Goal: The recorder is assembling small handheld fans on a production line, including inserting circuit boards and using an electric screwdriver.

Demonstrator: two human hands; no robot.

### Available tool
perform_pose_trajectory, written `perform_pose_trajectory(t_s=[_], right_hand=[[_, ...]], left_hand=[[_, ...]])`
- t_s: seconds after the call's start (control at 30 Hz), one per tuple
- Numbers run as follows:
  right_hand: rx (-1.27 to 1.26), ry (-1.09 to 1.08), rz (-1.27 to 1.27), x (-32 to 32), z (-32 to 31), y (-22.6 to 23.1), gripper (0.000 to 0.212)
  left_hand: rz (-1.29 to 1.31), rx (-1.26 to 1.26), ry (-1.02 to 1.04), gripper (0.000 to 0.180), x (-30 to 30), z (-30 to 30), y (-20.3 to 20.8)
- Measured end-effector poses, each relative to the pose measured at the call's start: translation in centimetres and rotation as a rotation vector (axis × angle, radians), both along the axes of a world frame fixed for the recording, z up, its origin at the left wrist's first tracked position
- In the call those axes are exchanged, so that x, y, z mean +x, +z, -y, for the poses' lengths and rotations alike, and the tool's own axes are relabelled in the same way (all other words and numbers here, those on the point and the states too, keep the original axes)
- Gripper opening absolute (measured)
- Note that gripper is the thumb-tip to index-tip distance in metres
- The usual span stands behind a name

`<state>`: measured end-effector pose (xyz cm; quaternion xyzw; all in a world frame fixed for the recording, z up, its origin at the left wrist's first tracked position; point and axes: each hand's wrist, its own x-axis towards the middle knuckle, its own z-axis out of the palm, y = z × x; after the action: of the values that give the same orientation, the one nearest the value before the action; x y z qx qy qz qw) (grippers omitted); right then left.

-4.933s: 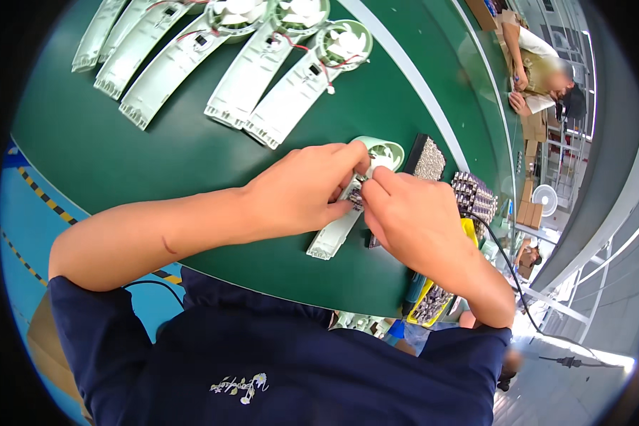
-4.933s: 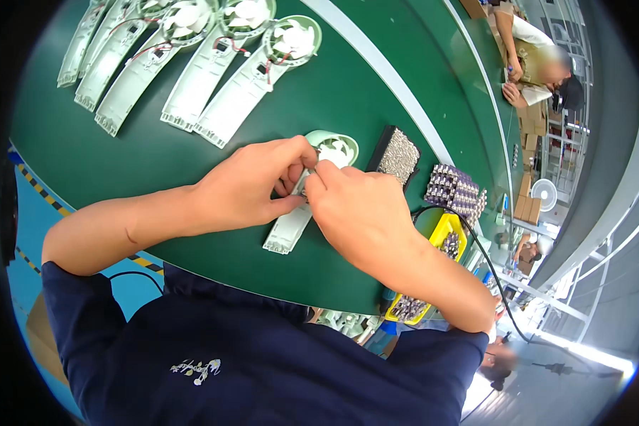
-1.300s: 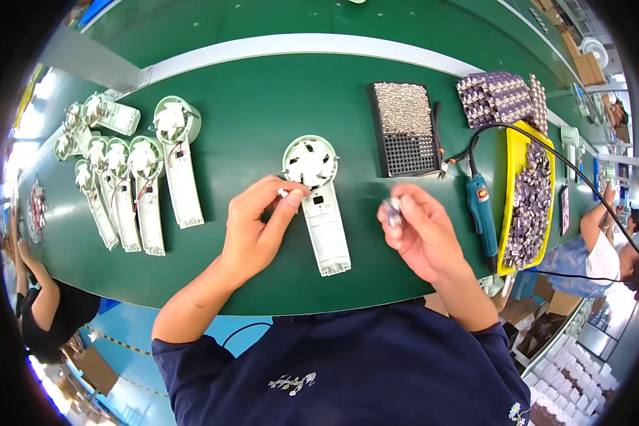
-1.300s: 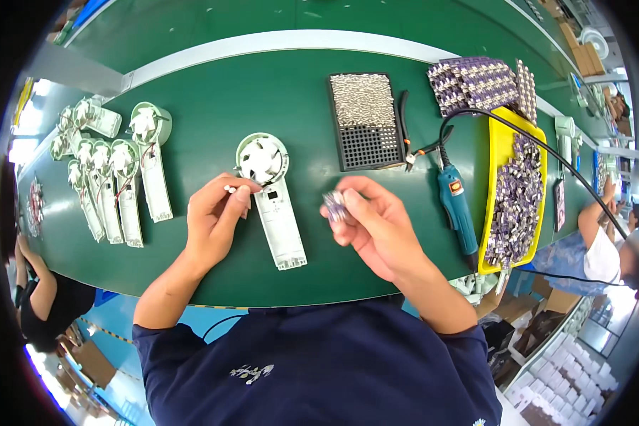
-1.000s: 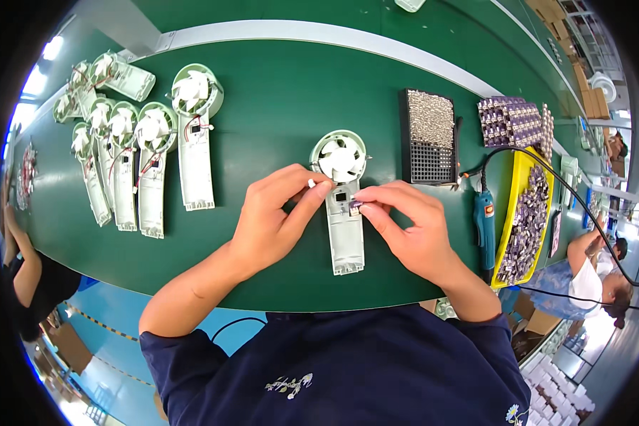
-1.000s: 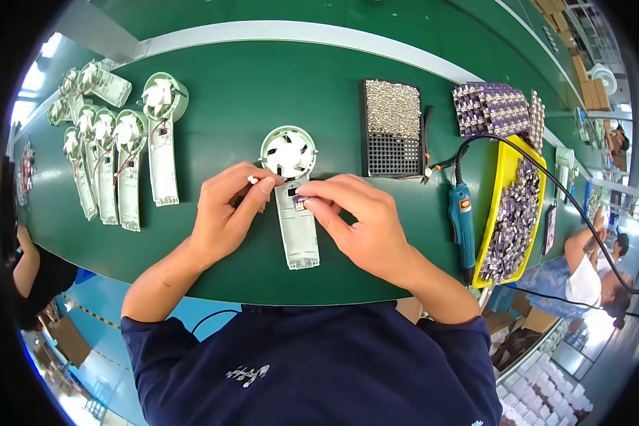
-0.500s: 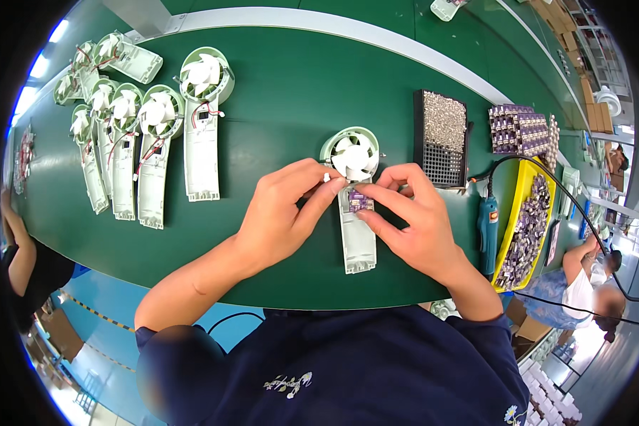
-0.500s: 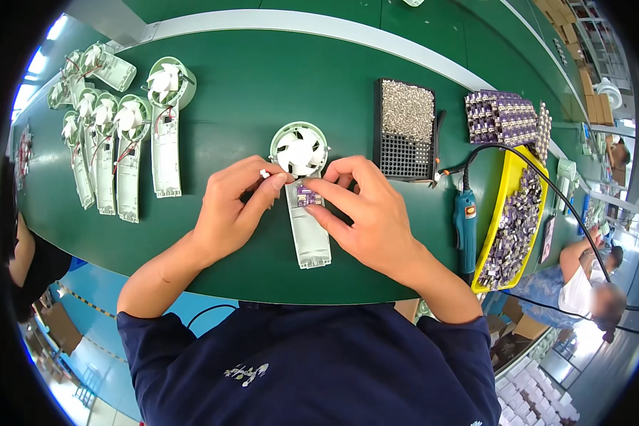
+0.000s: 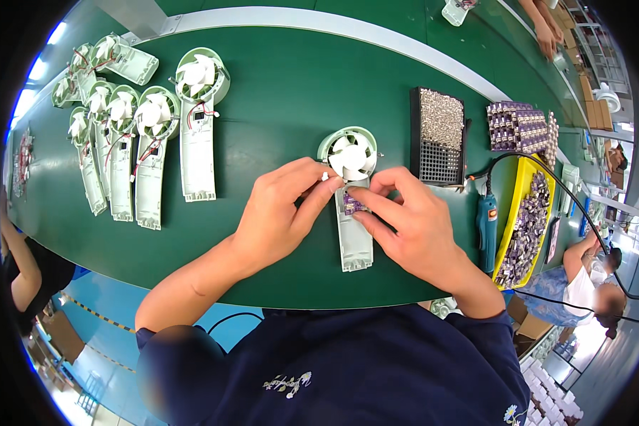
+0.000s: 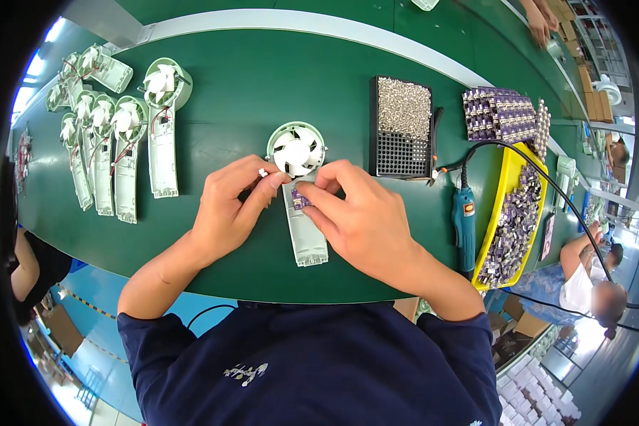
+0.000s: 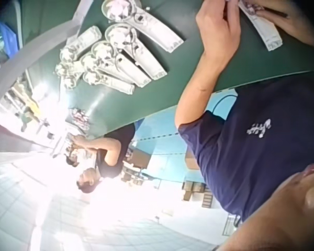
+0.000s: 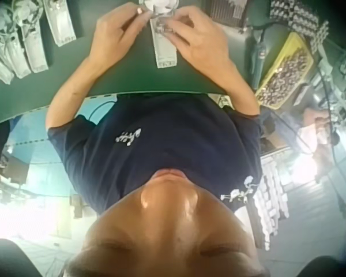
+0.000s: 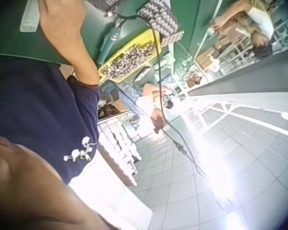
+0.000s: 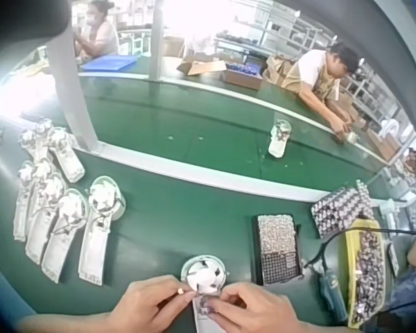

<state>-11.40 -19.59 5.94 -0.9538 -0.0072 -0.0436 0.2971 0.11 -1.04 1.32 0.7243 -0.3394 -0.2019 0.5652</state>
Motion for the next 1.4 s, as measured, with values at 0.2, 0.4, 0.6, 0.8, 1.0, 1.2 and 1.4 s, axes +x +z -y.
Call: perform_pose_trajectory(t_s=[0.2, 0.4, 0.6, 0.8, 1.0, 1.2, 1.4], right_hand=[[-0.030, 0.009, 0.026, 0.2, 0.3, 0.2, 0.032], [-0.065, 0.037, -0.023, 0.2, 0.2, 0.6, 0.029], [-0.081, 0.046, -0.004, 0.2, 0.2, 0.4, 0.027], [-0.114, 0.074, 0.033, 0.4, 0.1, 0.2, 0.027], [-0.044, 0.041, 0.044, -0.3, 1.0, -0.8, 0.028], [-0.003, -0.434, 0.326, -6.6, 4.0, -0.4, 0.023], [-0.409, -0.850, -0.259, -16.2, 9.8, -2.3, 0.054]], left_hand=[[-0.017, -0.005, 0.011, 0.009, 0.0, 0.2, 0.1], [0.009, 0.032, -0.009, 0.010, 0.0, 0.0, 0.1], [0.019, 0.022, -0.011, 0.010, 0.1, 0.1, 0.3], [0.038, 0.024, -0.027, 0.009, 0.2, 0.0, 0.4], [0.130, -0.030, -0.133, 0.012, -0.7, 0.6, 0.8], [0.176, -0.005, -0.065, 0.017, -1.2, 0.2, 0.3], [0.239, -0.043, -0.058, 0.019, -1.2, 0.6, 0.4]])
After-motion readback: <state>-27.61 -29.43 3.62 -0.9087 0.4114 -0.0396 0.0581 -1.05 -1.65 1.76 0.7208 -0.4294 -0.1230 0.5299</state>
